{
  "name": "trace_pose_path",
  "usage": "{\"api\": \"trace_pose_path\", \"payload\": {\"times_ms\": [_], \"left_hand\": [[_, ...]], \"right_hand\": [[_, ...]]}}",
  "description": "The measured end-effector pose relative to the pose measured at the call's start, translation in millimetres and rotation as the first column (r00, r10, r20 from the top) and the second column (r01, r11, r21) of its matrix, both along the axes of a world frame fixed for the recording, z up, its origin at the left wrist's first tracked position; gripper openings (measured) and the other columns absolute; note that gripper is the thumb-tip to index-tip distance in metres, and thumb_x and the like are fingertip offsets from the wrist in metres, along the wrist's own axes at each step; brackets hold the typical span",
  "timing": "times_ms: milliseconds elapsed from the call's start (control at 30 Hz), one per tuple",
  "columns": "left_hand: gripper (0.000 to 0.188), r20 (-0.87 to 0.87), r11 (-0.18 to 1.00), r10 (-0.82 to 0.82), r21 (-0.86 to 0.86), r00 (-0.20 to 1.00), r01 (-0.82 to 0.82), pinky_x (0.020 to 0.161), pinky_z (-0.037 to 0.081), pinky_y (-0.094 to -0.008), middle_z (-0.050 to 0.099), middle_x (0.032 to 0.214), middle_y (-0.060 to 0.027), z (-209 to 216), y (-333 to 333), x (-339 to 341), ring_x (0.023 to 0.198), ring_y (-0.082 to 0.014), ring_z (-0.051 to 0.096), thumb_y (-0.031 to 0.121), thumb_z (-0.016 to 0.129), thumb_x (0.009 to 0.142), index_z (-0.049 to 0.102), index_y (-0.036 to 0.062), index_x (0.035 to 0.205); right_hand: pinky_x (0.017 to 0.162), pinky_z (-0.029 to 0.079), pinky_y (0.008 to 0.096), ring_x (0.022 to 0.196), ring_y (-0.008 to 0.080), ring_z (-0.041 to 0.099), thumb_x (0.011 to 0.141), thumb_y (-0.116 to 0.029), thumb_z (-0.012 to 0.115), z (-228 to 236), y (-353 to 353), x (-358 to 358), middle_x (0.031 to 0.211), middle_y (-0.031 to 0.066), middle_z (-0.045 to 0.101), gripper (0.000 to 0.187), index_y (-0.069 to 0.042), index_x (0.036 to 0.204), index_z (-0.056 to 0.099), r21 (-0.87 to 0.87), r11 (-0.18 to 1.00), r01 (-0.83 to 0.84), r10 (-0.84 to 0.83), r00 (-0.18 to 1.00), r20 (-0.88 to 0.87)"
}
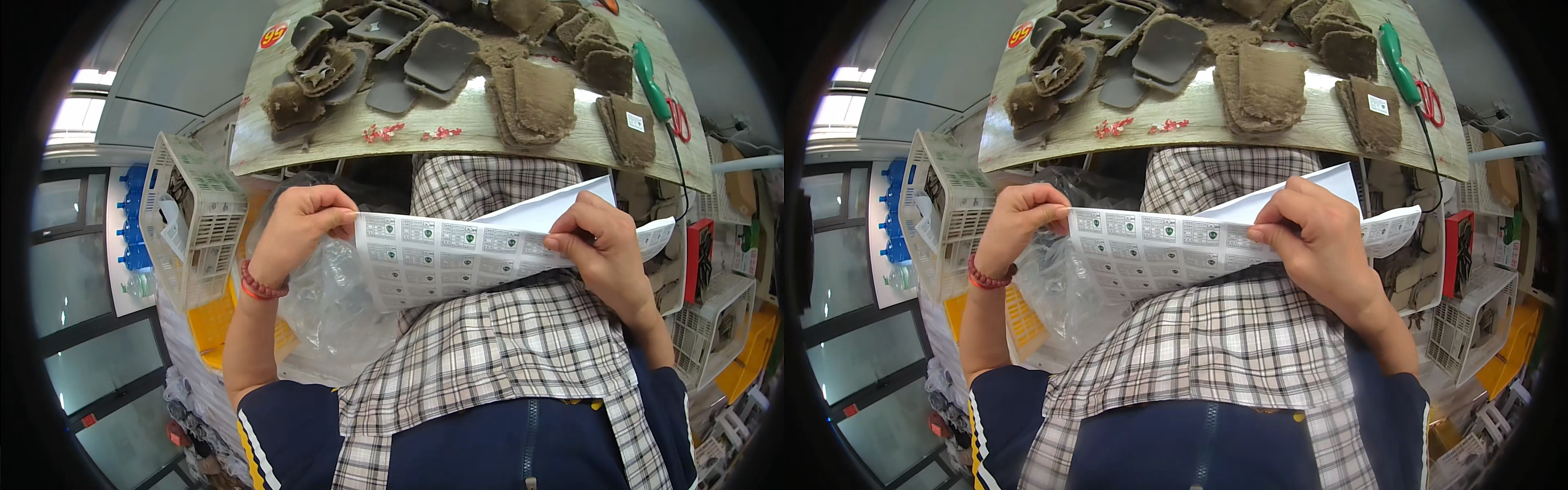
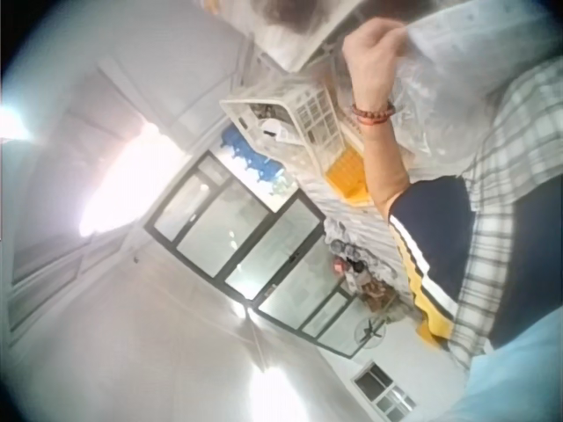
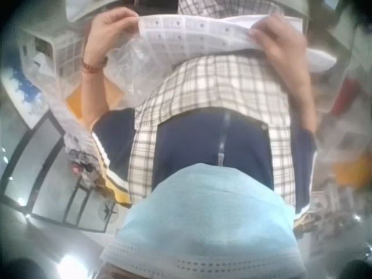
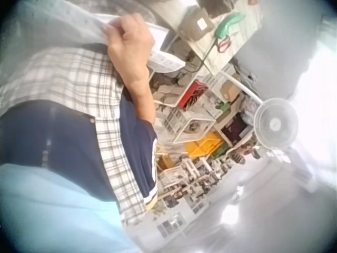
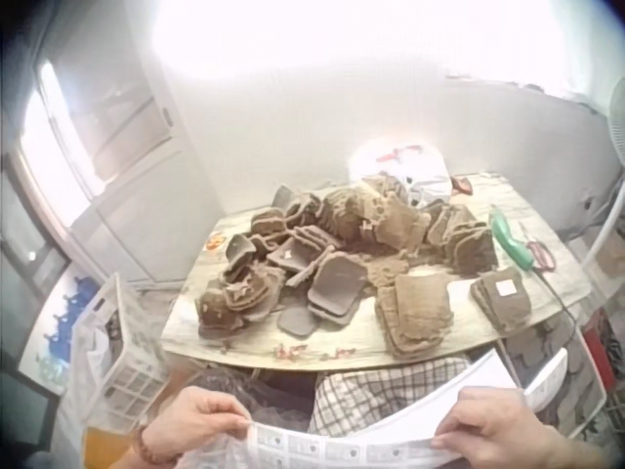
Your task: The person applies small white labels to the soles of brown fuzzy slippers. They peel each label from a sheet, place it on a slipper sole, and press it down, repeating the process for multiple slippers.
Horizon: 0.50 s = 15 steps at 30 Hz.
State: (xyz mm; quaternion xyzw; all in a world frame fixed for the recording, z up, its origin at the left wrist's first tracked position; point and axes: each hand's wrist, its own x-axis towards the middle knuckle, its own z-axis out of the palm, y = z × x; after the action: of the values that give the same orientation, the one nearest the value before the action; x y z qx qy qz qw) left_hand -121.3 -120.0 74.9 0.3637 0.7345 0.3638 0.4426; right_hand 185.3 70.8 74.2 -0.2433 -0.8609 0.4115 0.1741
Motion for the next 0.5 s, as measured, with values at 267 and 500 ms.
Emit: {"api": "trace_pose_path", "payload": {"times_ms": [267, 500], "left_hand": [[0.007, -0.613, 0.805, 0.027, 0.482, 0.790, 0.347, 0.068, 0.049, -0.0295, 0.066, 0.083, -0.0090, 9, 58, 101, 0.079, -0.0220, 0.062, -0.002, 0.068, 0.078, 0.069, 0.0003, 0.085], [0.005, -0.287, 0.903, -0.198, 0.319, 0.937, 0.288, 0.064, 0.046, -0.0263, 0.064, 0.077, -0.0084, -15, 76, 114, 0.068, -0.0163, 0.059, 0.001, 0.068, 0.079, 0.068, -0.0016, 0.084]], "right_hand": [[0.055, 0.043, 0.0330, 0.062, 0.0229, 0.058, 0.074, -0.004, 0.073, -3, 4, -6, 0.070, 0.0080, 0.056, 0.009, -0.002, 0.075, 0.064, 0.003, 1.000, 0.018, -0.018, 1.000, 0.005], [0.057, 0.045, 0.0335, 0.064, 0.0228, 0.059, 0.074, -0.007, 0.073, -9, 11, -1, 0.072, 0.0082, 0.059, 0.008, -0.002, 0.076, 0.066, -0.044, 0.999, 0.013, -0.012, 0.999, 0.036]]}}
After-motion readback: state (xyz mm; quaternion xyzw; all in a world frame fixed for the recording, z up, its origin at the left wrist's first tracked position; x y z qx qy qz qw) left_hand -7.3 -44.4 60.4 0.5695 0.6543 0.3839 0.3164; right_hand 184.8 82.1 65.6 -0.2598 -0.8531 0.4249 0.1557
